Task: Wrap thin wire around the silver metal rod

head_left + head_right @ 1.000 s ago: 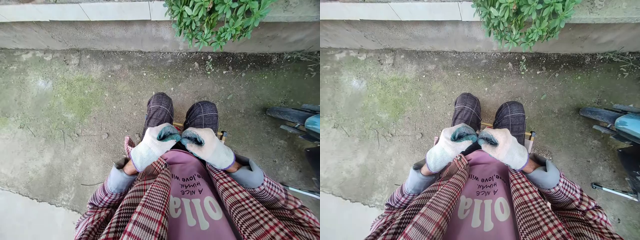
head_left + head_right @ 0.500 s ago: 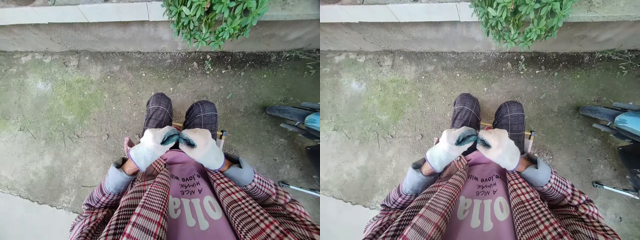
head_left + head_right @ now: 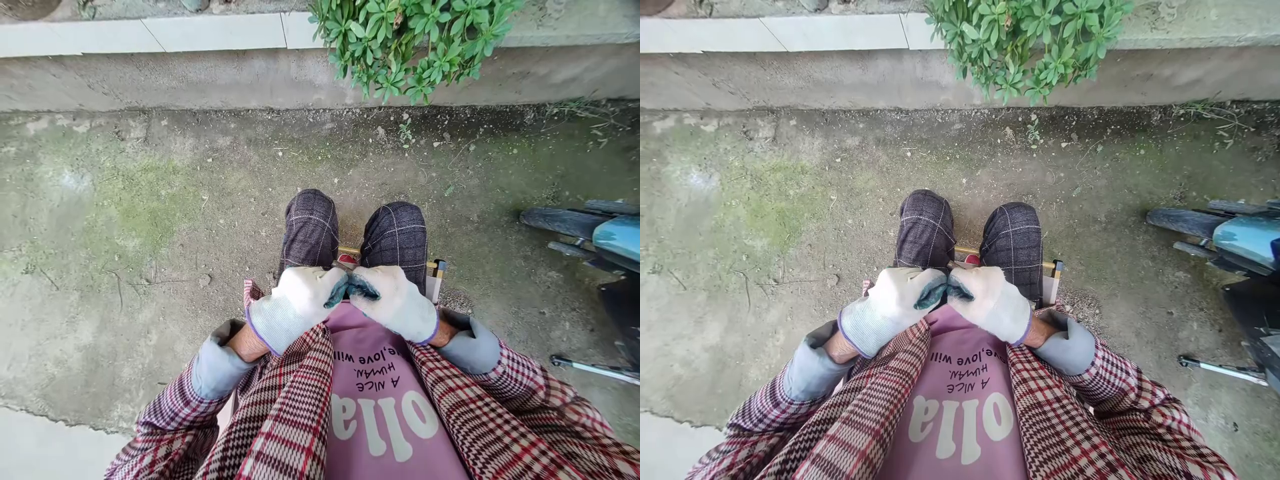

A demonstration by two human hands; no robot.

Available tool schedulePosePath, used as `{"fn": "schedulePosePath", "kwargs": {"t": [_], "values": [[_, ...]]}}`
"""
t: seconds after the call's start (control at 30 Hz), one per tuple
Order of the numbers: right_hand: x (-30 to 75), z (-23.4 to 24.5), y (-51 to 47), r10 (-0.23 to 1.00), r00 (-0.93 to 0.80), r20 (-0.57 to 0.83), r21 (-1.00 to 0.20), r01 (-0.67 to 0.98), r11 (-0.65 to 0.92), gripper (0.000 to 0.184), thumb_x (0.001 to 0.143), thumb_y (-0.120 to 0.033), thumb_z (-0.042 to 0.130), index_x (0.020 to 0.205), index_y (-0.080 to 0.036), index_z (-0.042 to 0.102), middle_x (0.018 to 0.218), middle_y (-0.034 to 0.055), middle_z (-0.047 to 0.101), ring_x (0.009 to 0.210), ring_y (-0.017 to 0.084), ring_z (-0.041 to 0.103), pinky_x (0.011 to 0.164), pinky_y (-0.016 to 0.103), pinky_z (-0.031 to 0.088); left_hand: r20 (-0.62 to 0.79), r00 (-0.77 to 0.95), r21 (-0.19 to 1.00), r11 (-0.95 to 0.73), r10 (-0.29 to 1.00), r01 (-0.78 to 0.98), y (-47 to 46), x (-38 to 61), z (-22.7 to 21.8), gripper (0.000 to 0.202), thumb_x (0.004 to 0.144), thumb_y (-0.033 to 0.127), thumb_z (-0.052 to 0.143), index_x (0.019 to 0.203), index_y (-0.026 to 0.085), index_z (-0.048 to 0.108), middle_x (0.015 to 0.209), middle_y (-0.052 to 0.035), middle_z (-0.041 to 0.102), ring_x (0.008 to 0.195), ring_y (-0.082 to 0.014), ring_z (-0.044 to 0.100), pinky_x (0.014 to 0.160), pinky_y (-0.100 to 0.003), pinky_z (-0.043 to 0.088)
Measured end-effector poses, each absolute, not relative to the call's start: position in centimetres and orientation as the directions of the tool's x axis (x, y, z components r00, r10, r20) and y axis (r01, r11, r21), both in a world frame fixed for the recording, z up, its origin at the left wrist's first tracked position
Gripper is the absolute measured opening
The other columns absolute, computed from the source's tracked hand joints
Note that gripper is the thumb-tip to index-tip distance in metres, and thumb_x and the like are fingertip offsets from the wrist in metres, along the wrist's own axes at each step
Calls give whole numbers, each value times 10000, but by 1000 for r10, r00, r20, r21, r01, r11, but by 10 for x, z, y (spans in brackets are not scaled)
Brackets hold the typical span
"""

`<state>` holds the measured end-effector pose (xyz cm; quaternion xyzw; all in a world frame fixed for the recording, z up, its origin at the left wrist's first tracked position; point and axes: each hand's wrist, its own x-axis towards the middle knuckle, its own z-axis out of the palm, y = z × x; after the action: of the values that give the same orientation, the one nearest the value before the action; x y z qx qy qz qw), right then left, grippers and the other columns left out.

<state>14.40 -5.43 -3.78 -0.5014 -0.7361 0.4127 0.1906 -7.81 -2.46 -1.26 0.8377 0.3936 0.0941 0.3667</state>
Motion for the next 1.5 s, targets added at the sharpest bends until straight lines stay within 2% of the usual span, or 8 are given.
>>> {"fn": "schedulePosePath", "kwargs": {"t": [0.13,0.23,0.4,0.53,0.8,1.17,1.33,1.5], "values": [[144,-46,-51,822,-406,-398,-917,164,-363,129,810,-216,605,712,-199,524,594,-59,471,547,95,405,541,255,340,123,907,193,-907,402,376,-19,-75,0,147,969,84,503,979,125,644,752,-57,672,663,-190,630,599,-314,502],[140,-52,-57,665,-463,-587,-635,-247,-732,155,789,-308,660,805,-212,538,504,-125,303,426,70,220,412,219,216,244,947,27,-978,207,207,-11,-76,0,140,959,73,521,1013,117,643,721,-45,650,641,-189,612,562,-324,478],[128,-63,-71,576,-653,-491,-269,-516,-813,189,753,-235,683,737,-214,495,466,-142,244,378,45,96,351,183,152,404,914,-42,-997,46,69,0,-75,-7,75,935,95,591,970,116,654,648,-10,592,581,-157,569,511,-316,416],[120,-76,-77,565,-757,-328,-184,-536,-824,336,762,-252,657,572,-227,382,401,-124,192,324,49,117,310,193,163,405,913,4,-999,45,47,-2,-79,-17,111,928,88,596,1023,84,653,669,-15,613,580,-160,576,515,-321,424],[119,-85,-87,520,-727,-449,-271,-443,-854,293,805,-313,712,679,-220,465,413,-127,290,349,53,153,314,177,173,244,958,140,-983,152,120,-20,-96,-19,212,920,43,569,1119,66,638,721,-40,650,661,-176,626,588,-312,480],[119,-96,-95,497,-790,-358,-207,-452,-868,409,808,-338,673,552,-233,372,388,-118,219,325,52,141,309,204,170,327,936,150,-985,127,81,-21,-92,-30,192,922,48,559,1098,71,633,704,-35,640,619,-183,612,546,-321,477],[118,-89,-95,536,-759,-368,-265,-467,-844,419,849,-347,720,593,-226,412,427,-103,297,356,57,189,321,200,170,129,953,365,-907,275,212,-24,-98,-17,268,939,64,561,1203,76,603,864,-72,711,728,-180,672,660,-310,562],[123,-83,-94,567,-716,-406,-338,-459,-822,381,852,-358,772,647,-220,482,450,-109,297,361,57,203,324,204,173,71,930,468,-836,360,288,-27,-93,-9,166,980,78,507,1066,119,644,862,-50,716,712,-147,657,687,-266,551]]}}
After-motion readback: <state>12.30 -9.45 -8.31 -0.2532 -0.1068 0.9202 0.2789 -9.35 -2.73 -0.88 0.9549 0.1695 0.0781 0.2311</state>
